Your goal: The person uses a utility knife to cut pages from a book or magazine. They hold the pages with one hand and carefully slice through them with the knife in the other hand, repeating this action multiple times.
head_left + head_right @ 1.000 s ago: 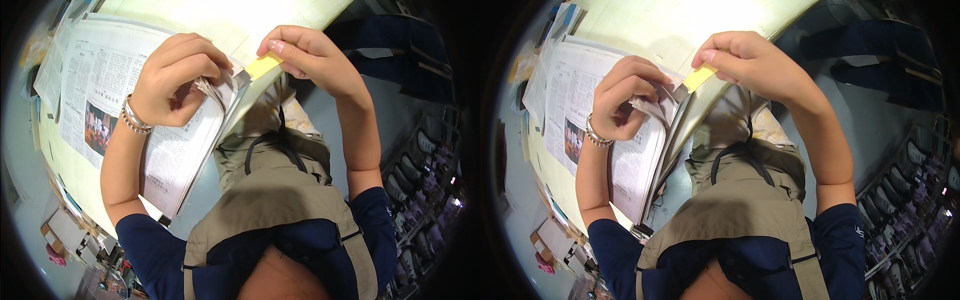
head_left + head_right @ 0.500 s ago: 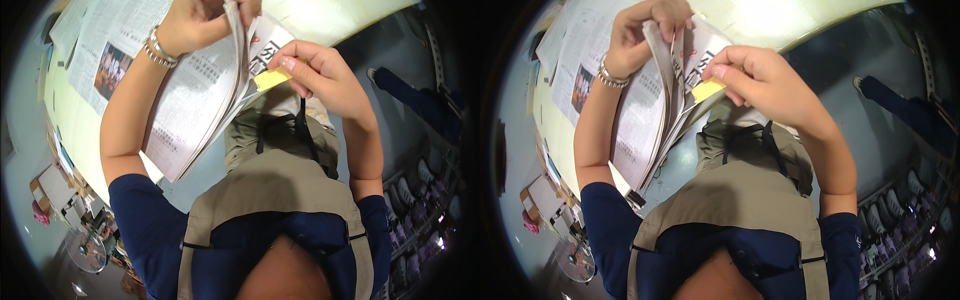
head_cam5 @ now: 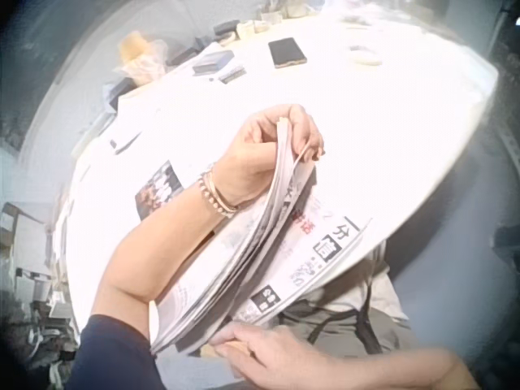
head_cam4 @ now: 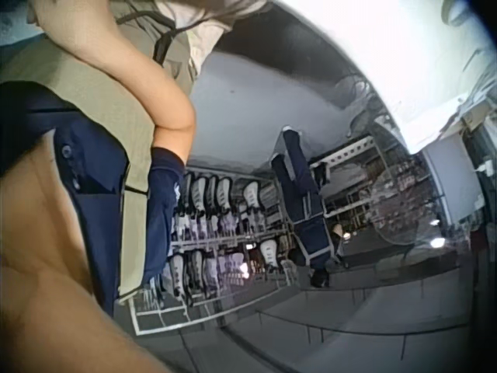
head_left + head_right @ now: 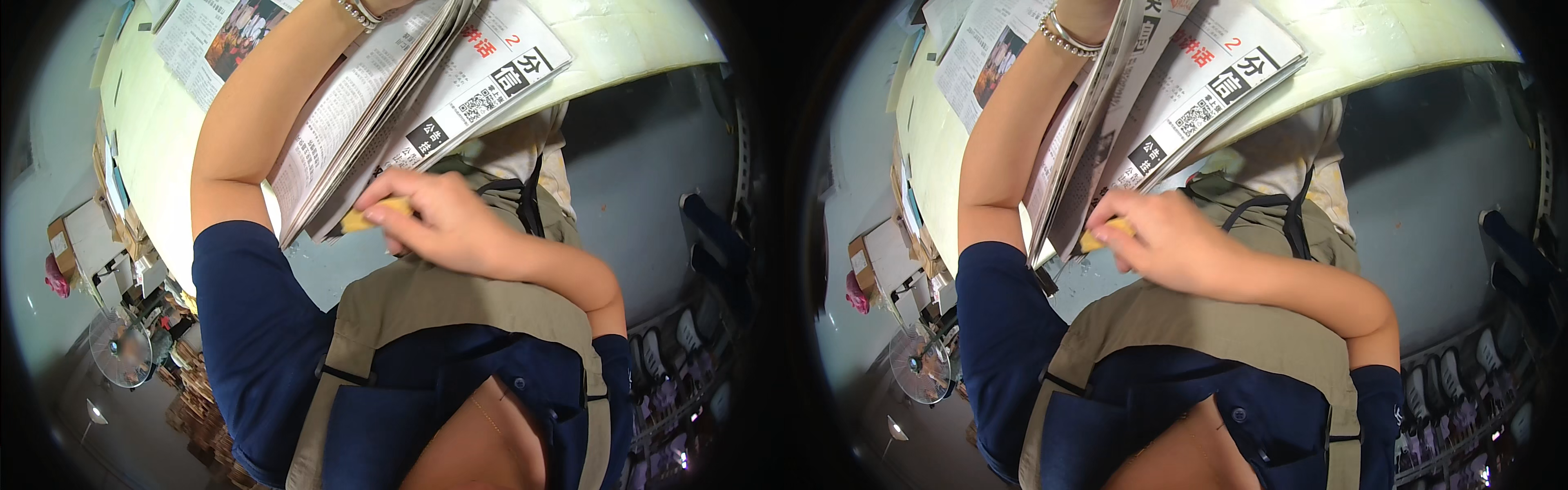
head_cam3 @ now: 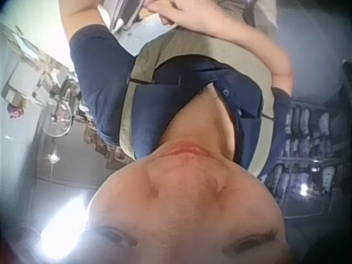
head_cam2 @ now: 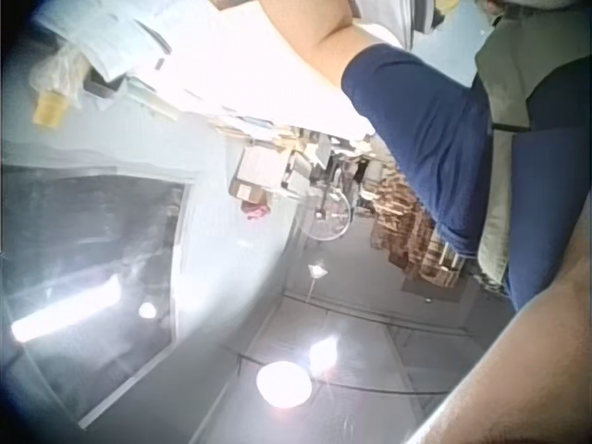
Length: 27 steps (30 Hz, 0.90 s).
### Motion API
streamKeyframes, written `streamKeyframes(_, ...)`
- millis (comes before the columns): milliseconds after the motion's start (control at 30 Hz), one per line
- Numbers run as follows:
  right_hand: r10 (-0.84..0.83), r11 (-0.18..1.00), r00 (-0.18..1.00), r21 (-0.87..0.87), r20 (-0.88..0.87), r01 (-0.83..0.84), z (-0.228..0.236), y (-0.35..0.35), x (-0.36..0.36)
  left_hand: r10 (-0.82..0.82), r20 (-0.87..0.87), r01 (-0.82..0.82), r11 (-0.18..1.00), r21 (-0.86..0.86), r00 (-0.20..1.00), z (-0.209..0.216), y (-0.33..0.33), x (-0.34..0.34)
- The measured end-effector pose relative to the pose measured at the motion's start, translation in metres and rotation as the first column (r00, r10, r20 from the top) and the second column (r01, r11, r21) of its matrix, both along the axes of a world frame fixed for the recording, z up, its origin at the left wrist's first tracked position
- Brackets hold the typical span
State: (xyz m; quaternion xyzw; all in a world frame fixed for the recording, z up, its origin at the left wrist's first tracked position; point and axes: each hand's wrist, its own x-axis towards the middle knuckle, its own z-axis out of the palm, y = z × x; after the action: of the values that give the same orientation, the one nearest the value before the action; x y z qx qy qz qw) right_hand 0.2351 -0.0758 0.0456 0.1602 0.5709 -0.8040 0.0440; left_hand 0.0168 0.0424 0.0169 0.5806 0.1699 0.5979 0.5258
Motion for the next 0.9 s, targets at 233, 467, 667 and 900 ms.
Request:
streamKeyframes(233, 0.147, 0.987, 0.987, 0.076, -0.062, -0.142, -0.001, 0.015, 0.009, 0.036, -0.256, -0.068, 0.991, -0.118, 0.966, 0.007, -0.010, 0.002)
streamKeyframes(467, -0.719, 0.675, 0.689, 0.143, -0.093, 0.723, 0.008, 0.079, 0.095, 0.231, -0.607, -0.101, 0.965, 0.240, 0.760, 0.035, -0.021, 0.032)
streamKeyframes(667, -0.863, 0.379, 0.455, 0.313, -0.220, 0.871, -0.003, 0.097, 0.098, 0.186, -0.781, 0.053, 0.962, 0.270, 0.596, 0.035, -0.016, 0.030)
streamKeyframes(900, -0.845, 0.409, 0.478, 0.286, -0.239, 0.867, -0.006, 0.102, 0.097, 0.244, -0.799, -0.008, 0.958, 0.287, 0.549, 0.039, -0.022, 0.033)
